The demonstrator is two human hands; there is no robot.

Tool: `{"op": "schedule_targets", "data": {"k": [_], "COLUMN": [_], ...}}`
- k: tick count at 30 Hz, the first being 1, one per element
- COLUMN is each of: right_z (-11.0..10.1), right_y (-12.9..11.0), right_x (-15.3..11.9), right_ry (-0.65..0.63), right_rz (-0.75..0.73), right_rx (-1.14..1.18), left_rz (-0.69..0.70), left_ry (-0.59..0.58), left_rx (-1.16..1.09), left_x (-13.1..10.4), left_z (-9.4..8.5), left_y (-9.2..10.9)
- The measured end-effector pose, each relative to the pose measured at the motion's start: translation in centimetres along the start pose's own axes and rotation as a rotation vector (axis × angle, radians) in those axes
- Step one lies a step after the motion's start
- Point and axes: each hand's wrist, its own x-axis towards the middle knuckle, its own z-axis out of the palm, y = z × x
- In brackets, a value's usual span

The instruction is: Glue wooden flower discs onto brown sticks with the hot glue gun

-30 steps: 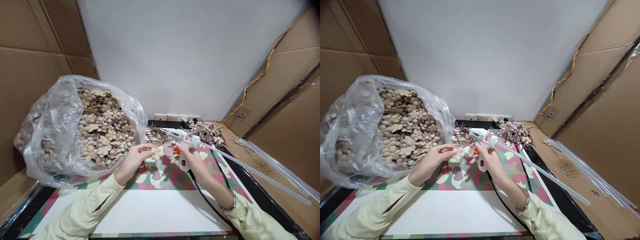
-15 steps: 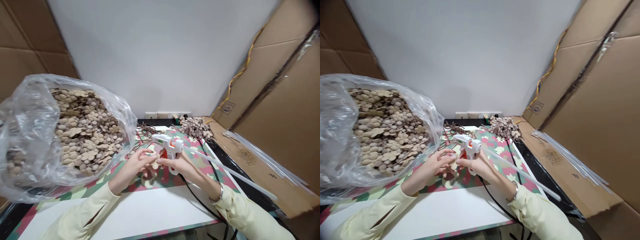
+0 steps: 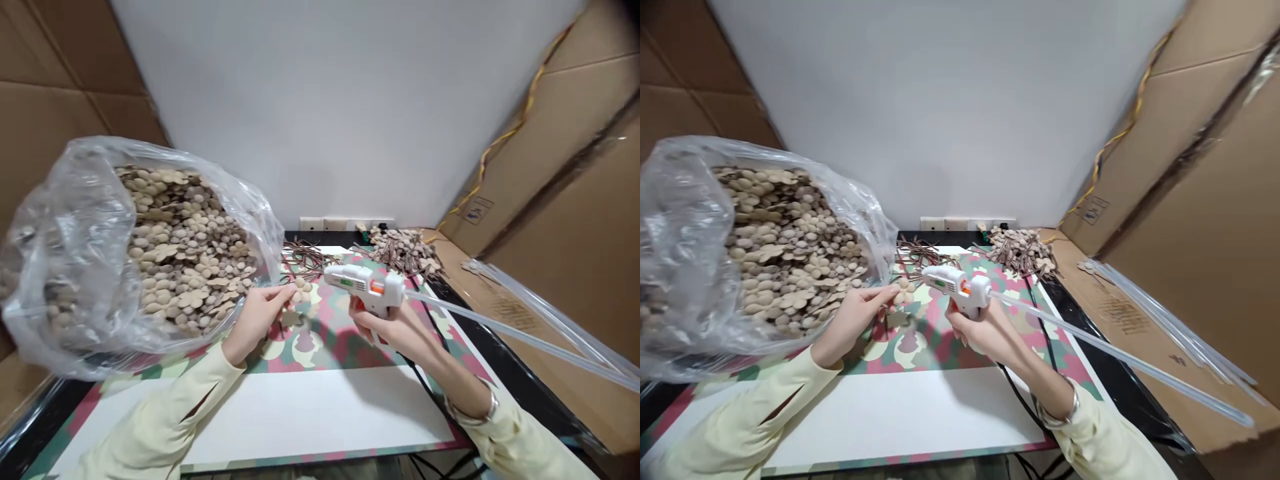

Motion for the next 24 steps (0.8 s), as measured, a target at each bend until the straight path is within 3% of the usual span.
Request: {"op": "schedule_targets", "data": {"k": [3, 7, 16, 24], "right_z": [0.4, 1.2, 1.7, 1.9], "right_y": [0.2, 0.5, 0.6, 0.0], "right_x": [0.0, 0.1, -0.1, -0.1], "right_ry": [-0.056, -0.072, -0.112, -0.061], "right_rz": [0.054, 0.08, 0.168, 0.12], "right_rx": [0.004, -0.074, -0.026, -0.105], "left_rz": [0.071, 0.087, 0.092, 0.122], "left_ry": [0.114, 0.173, 0.161, 0.178], "left_rx": [0.029, 0.056, -0.002, 0.003], "left_x": [0.0, -0.2, -0.3, -0.4], "left_z": [0.0, 0.3, 0.6, 0.7], "left_y": [0.0, -0.1, -0.5, -0.4]}}
